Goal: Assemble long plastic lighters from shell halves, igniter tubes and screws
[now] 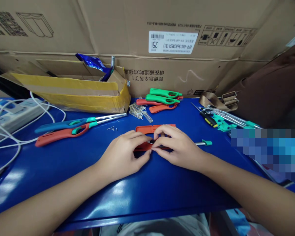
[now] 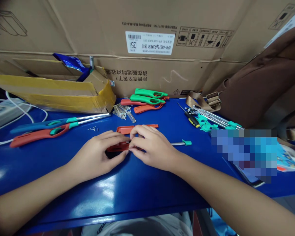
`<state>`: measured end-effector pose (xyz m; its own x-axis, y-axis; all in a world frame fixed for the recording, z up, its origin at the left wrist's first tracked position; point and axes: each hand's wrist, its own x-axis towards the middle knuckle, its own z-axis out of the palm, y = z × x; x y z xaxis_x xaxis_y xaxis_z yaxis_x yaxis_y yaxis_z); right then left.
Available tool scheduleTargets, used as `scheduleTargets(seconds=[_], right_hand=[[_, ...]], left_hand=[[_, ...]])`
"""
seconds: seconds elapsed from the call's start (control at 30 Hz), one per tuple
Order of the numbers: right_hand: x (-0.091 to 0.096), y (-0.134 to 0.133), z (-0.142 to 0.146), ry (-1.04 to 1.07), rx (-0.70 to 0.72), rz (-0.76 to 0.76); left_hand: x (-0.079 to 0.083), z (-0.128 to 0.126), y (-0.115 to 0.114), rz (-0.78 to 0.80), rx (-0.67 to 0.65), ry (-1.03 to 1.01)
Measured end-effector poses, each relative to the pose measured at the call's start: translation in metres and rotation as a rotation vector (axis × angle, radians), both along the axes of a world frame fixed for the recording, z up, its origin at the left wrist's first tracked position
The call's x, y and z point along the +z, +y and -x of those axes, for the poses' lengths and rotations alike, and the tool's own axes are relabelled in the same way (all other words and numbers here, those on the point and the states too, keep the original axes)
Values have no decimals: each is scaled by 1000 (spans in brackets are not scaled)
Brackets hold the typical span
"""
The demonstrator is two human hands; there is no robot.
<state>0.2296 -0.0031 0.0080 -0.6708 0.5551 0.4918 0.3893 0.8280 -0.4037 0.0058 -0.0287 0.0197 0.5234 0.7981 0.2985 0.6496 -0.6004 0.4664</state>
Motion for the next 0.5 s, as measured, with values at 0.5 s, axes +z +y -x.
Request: scheduleTargets(seconds=[0.5], right_hand=[[35,1,-21,-105,183,504]], left_hand=[[-4,7,4,-20,27,34]])
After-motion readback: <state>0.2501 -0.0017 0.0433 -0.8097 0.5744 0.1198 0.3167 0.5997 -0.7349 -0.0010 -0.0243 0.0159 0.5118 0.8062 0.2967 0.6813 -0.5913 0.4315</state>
